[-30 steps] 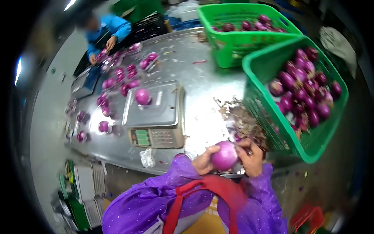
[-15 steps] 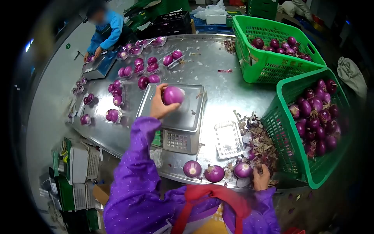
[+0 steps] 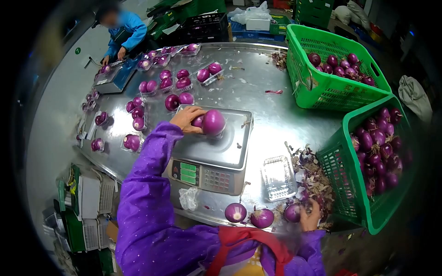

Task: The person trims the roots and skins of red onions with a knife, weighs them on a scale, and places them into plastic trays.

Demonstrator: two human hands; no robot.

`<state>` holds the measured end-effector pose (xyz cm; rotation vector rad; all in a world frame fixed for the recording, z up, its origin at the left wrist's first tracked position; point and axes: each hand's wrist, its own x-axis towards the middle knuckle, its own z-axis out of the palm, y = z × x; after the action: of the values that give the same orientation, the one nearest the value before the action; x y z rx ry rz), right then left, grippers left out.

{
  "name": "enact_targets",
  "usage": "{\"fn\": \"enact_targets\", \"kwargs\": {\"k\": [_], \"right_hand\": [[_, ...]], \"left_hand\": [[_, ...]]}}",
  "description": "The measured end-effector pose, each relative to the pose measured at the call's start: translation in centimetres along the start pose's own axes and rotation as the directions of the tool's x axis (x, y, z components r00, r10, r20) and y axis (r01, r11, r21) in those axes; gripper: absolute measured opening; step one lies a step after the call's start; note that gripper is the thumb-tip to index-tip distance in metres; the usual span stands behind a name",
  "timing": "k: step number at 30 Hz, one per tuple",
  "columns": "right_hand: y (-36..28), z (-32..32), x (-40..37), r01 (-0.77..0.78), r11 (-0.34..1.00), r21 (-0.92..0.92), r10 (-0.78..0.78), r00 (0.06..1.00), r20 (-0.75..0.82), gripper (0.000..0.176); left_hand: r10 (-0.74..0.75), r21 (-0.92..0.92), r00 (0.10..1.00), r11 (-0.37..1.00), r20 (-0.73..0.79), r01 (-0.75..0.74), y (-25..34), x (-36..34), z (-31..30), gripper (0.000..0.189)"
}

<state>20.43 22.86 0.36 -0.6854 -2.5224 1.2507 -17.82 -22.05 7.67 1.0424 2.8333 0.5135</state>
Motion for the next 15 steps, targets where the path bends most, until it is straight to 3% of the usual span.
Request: {"fn": "enact_targets", "kwargs": {"k": [1,2,3,5,7,9,10,11,13,14,15], "right_hand": [[0.7,-0.4,0.5,-0.070,0.998,0.011,0.070,0.998,-0.002,0.029],[1.0,-0.9,0.7,-0.054,0.995,-0.082,0.046,0.994,-0.101,0.026],[0.8,-1.4,1.0,-0.127,0.990,-0.062,0.119,0.986,-0.119,0.024],[0.6,-0.5,2.7,-0.043,0.990,0.135,0.054,0.995,-0.078,0.021],[-5.9,2.5,5.0,-0.095,0.973,0.211,0.076,0.993,0.094,0.023],[-13.3,7.3,7.4,-0.004,0.967,0.253,-0.052,0.975,0.214,0.030],[-18.0,9.0,8.6,-0.211,0.937,0.279,0.083,0.909,0.408,0.040],[-19.5,12.1,9.7,0.073,0.940,0.332,-0.207,0.899,0.387,0.048],[-23.6,18.0,11.6,0.153,0.813,0.562,-0.426,0.813,0.396,0.066],[-26.0,19.7,12.7,0.456,0.784,0.421,-0.599,0.735,0.319,0.070],[-27.1,22.0,13.5,0.586,0.730,0.352,-0.678,0.687,0.262,0.067]], "left_hand": [[-0.001,0.005,1.000,1.000,-0.008,0.001,-0.8,-0.1,-0.1,0.074],[-0.020,-0.012,0.995,1.000,-0.098,0.019,-1.1,-0.6,0.4,0.064],[-0.033,-0.057,0.985,0.998,-0.167,0.024,-1.3,-1.0,0.9,0.063],[-0.071,-0.153,0.956,0.988,-0.285,0.027,-1.5,-1.6,2.0,0.061],[-0.037,-0.151,0.911,0.988,-0.411,-0.027,-1.6,-1.7,3.4,0.057],[-0.051,-0.134,0.849,0.991,-0.526,-0.024,-0.9,-2.0,4.3,0.055],[-0.025,-0.028,0.830,1.000,-0.557,0.011,-0.5,-2.2,4.2,0.050],[-0.067,-0.065,0.810,0.997,-0.583,0.036,-0.3,-2.1,4.5,0.050],[-0.159,-0.139,0.762,0.986,-0.628,0.091,-0.2,-2.0,5.4,0.049],[-0.249,-0.310,0.797,0.947,-0.550,0.081,0.1,-2.1,5.2,0.049],[-0.263,-0.330,0.805,0.940,-0.533,0.089,0.0,-2.2,5.2,0.050]]}}
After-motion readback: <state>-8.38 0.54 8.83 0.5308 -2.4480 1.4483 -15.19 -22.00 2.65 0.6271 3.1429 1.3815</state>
